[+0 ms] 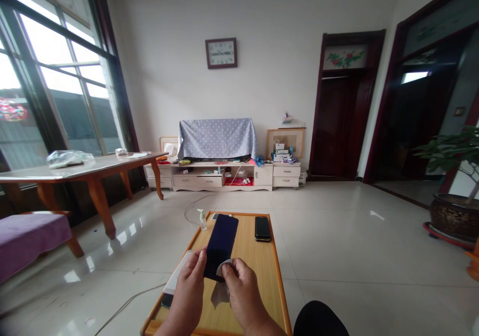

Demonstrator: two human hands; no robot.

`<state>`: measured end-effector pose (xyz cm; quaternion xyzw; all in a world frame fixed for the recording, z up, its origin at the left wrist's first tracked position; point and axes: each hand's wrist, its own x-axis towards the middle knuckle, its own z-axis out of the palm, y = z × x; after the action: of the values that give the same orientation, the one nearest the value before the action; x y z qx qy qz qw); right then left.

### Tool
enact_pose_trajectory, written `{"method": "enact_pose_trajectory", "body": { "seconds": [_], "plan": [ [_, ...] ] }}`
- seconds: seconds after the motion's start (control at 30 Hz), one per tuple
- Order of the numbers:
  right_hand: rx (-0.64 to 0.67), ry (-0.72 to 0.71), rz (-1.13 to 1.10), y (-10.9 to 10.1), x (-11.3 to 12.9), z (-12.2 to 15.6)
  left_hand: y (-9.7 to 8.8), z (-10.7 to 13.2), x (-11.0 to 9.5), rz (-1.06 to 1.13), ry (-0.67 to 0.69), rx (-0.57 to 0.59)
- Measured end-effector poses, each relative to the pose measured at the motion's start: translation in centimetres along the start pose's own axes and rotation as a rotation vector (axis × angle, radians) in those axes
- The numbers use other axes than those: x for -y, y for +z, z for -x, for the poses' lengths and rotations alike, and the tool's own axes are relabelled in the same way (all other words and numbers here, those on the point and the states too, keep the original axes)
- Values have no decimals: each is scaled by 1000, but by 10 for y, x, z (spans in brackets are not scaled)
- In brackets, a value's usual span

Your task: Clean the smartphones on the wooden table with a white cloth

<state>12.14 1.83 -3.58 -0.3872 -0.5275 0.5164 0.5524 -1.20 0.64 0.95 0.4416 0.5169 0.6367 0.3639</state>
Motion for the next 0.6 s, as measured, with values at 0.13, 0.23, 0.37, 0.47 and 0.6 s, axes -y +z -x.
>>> {"method": "enact_pose_trajectory", "body": {
  "seconds": [0.13,0.23,0.37,0.47,0.6],
  "plan": [
    [39,3,-13,-2,1,2,-1,-3,-3,-27,-15,94],
    [88,-15,-9,0,2,7,-3,-8,1,-36,-3,84],
    [57,-10,-37,-2,11,-2,-4,-13,8,-61,85,73],
    [25,14,-121,-10,30,-21,-3,-11,8,-62,111,92],
    [-72,20,-180,-20,53,-45,0,-5,6,-77,77,97]
  ]
}}
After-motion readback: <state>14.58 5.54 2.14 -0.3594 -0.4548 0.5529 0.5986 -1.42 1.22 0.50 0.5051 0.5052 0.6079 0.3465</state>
